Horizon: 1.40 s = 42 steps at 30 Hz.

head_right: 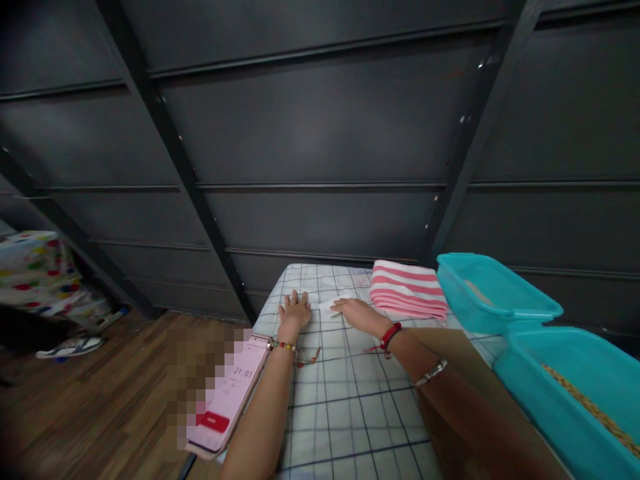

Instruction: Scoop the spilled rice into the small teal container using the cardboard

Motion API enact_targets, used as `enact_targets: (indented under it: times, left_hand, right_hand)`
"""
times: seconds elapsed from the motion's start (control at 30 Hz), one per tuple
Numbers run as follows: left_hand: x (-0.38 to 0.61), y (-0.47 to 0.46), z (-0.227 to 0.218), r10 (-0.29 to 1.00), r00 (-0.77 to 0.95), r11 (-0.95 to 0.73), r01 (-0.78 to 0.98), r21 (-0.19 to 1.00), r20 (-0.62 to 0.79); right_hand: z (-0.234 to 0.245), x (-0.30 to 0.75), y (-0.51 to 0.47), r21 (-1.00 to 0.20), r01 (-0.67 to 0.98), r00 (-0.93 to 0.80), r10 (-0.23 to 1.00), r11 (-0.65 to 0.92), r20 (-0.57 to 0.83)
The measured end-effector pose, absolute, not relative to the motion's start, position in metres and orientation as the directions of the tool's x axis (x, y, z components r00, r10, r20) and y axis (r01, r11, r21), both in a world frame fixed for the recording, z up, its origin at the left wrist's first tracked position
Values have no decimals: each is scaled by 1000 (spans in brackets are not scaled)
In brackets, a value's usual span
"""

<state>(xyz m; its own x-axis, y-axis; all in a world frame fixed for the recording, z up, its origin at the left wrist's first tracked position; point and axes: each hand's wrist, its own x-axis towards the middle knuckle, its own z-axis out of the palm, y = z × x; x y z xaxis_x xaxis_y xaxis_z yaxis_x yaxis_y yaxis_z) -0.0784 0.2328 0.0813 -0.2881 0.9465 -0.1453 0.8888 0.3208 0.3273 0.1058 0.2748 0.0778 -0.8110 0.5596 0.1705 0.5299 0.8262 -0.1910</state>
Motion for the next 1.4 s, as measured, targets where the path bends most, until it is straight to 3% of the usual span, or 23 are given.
enact_targets:
  times: [0.17,0.37,0.57,0.8,1.0,1.17,1.4]
  left_hand:
    - [-78,227,85,943,-317,334,876,348,-105]
    - [-78,222,87,926,-369,375,864,335,-83]
    - [-78,224,89,913,-392,409,861,302,-118]
    - [-77,223,92,906,-396,423,867,264,-150]
    - [-76,222,91,903,-413,430,868,248,-120]
    - [-78,222,91,898,-426,440,866,236,-110]
    - [-78,224,93,891,-434,455,858,240,-136]
  right_hand:
    - [91,74,321,-183,546,-795,575,818,196]
    - [86,34,331,-199,442,-859,477,875,188]
    - [82,69,321,-269,342,-912,387,900,137]
    - [89,130,301,-340,340,-915,393,877,97]
    - [113,90,328,-291,357,-904,406,888,130]
    - [99,38,344,-302,314,-924,363,900,122]
    - [93,76,341,-341,274,-951,305,899,40]
